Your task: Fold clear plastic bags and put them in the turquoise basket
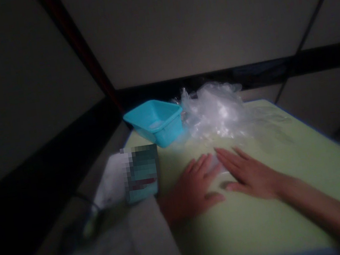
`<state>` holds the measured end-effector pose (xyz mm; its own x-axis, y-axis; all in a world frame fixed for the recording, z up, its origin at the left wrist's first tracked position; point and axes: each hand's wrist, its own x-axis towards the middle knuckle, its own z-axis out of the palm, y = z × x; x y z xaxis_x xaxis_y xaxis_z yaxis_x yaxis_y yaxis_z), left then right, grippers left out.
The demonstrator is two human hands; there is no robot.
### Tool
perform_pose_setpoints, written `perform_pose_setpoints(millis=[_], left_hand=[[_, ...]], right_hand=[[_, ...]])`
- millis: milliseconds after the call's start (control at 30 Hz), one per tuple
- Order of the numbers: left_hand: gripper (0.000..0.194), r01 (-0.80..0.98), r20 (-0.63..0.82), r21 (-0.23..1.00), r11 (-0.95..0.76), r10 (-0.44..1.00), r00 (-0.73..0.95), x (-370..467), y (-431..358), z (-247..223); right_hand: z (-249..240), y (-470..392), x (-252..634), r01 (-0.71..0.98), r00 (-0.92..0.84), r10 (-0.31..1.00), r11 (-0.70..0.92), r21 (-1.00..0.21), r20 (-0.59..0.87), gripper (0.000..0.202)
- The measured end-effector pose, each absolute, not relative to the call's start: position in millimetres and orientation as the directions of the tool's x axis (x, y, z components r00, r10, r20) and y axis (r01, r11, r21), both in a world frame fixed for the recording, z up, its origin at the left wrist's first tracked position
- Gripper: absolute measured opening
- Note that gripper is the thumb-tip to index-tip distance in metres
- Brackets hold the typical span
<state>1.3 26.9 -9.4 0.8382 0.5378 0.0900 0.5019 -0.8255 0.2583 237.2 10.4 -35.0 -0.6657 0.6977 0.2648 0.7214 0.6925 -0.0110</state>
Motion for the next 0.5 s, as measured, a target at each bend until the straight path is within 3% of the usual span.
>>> perform_pose_setpoints(millis=[200,367,500], left_hand=[[0.07,0.49,0.089,0.28,-0.826,0.531,0.843,-2,28,-8],[0.09,0.483,0.151,0.338,-0.808,0.553,0.819,-6,28,-14],[0.08,0.509,0.196,0.362,-0.781,0.598,0.777,-7,27,-16]], right_hand=[[-32,9,237,0.73,-0.659,0.718,0.682,-0.04,0.226,0.08],[-22,10,243,0.701,-0.678,0.699,0.708,-0.084,0.229,0.079],[-8,11,253,0.653,-0.702,0.64,0.753,-0.077,0.312,0.049]])
